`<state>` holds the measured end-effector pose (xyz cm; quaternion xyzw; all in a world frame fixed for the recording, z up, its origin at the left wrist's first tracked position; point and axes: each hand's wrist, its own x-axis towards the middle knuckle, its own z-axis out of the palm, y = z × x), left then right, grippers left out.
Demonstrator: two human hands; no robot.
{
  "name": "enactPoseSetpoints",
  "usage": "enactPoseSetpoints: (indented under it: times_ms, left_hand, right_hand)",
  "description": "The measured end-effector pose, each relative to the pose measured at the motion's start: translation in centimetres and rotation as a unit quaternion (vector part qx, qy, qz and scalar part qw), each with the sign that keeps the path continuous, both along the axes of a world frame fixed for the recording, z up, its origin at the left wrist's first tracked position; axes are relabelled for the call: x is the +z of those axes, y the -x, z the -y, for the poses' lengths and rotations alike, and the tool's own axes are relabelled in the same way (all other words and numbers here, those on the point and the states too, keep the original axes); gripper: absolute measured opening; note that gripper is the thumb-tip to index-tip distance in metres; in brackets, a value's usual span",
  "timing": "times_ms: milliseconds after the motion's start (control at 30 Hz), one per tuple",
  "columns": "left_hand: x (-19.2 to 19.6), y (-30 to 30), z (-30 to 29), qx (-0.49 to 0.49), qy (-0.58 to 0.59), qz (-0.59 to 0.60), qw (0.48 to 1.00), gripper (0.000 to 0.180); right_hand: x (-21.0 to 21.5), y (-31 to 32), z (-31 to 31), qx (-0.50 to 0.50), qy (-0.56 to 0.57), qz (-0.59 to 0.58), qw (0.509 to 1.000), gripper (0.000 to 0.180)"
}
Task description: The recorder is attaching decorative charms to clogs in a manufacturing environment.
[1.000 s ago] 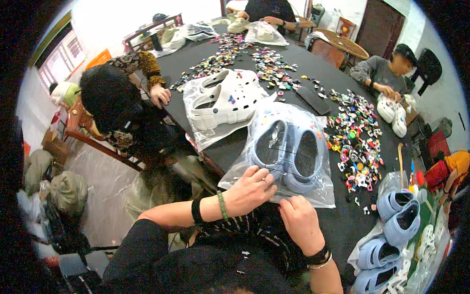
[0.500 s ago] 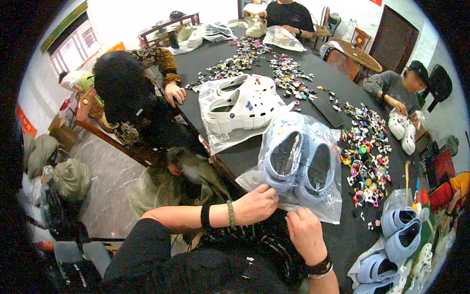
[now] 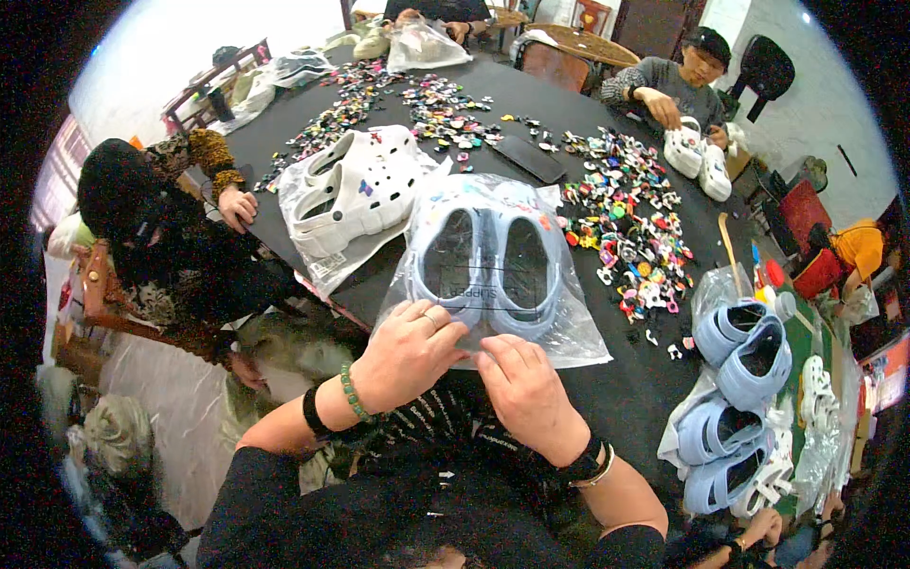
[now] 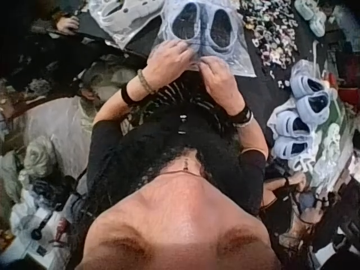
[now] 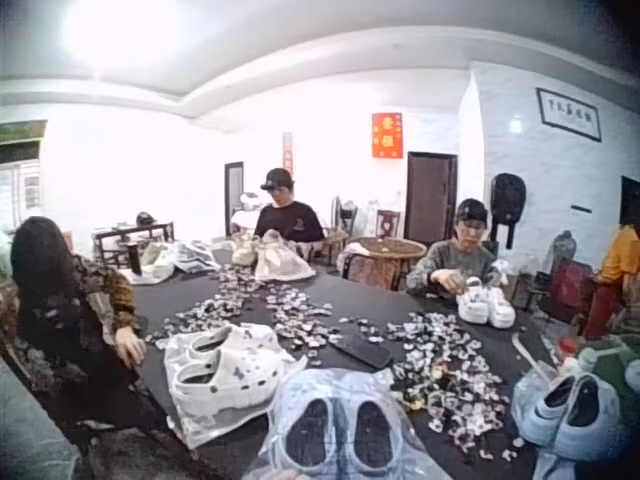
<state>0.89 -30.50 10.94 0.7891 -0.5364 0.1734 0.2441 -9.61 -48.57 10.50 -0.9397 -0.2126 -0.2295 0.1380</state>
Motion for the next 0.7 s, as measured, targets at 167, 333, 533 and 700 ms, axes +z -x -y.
enactPoseSetpoints:
  times_ms: [167, 333, 533, 700]
  left_hand:
    - [-2.4, 0.5, -0.1, 0.013, -0.082, 0.032, 0.996, 0.019]
    - [-4.2, 0.6, 0.6, 0.007, -0.135, 0.048, 0.990, 0.010]
    - [-4.3, 0.9, 0.6, 0.017, -0.126, 0.071, 0.989, 0.020]
    - [-3.7, 0.4, 0.5, 0.062, -0.054, 0.144, 0.986, 0.042]
  right_hand:
    - [-0.7, 0.6, 1.3, -0.032, 0.008, -0.028, 0.999, 0.015]
    - [-1.9, 1.3, 1.7, -0.052, 0.050, -0.103, 0.992, 0.018]
    - [-2.1, 1.3, 1.5, -0.052, 0.033, -0.110, 0.992, 0.019]
    - [-2.4, 0.8, 1.1, -0.020, 0.037, -0.060, 0.997, 0.018]
